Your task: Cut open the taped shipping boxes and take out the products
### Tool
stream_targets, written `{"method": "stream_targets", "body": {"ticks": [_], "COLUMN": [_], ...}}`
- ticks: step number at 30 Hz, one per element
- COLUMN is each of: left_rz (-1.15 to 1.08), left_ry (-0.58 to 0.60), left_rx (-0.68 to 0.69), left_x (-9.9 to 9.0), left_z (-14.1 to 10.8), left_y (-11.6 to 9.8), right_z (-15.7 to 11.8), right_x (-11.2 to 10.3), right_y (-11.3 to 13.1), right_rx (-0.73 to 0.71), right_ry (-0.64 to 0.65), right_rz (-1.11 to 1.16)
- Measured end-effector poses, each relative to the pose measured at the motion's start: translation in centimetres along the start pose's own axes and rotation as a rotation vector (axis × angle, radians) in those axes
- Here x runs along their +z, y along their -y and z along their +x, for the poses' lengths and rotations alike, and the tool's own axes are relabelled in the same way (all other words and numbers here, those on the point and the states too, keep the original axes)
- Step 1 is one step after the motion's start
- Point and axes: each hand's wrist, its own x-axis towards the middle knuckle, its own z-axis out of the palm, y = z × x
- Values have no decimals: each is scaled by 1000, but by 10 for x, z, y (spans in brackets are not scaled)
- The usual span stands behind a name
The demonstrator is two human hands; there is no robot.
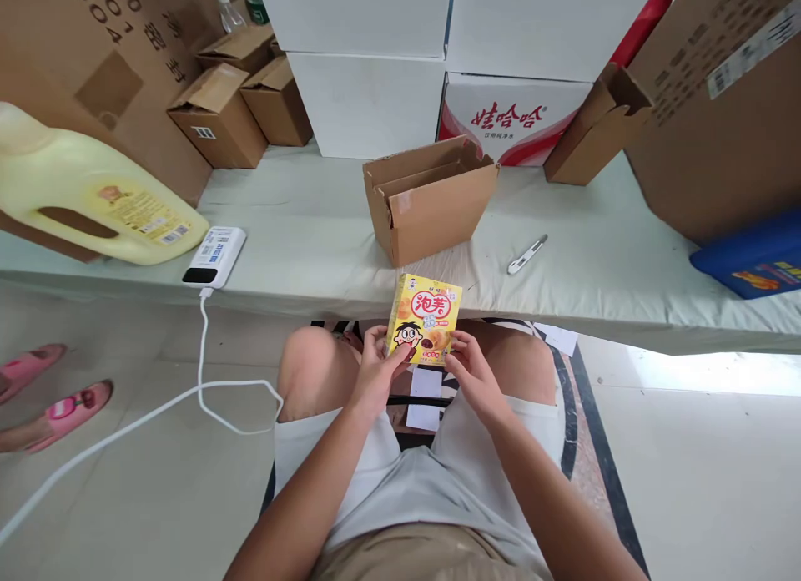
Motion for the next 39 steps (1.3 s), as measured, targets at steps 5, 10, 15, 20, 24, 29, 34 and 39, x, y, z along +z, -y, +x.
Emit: {"method": "stream_targets", "body": {"ticks": [5,10,15,20,24,29,34,39], "left_rz": [-72,-50,42,116,274,592,980,1147], "left_ry": [115,214,368,424,512,405,150,1], "left_rx": [57,217,570,778,699,508,560,678], "left_x": [6,27,57,76,70,40,29,37], "left_z": [8,27,45,38,37,60,96,126], "left_y": [-3,-35,-100,-133,-114,-80,-72,-71], "right_z": [18,39,64,67,58,51,67,109], "right_x": [3,5,13,22,19,-53,-180,-259], "right_y": [10,60,137,176,152,96,90,115], "right_rx": [-69,-134,-476,-643,-620,-531,-232,-16], "right_ry": [-83,-73,-96,-42,-110,-481,-928,-1007], "right_rz": [-20,-4,-132,-123,11,260,169,-54]}}
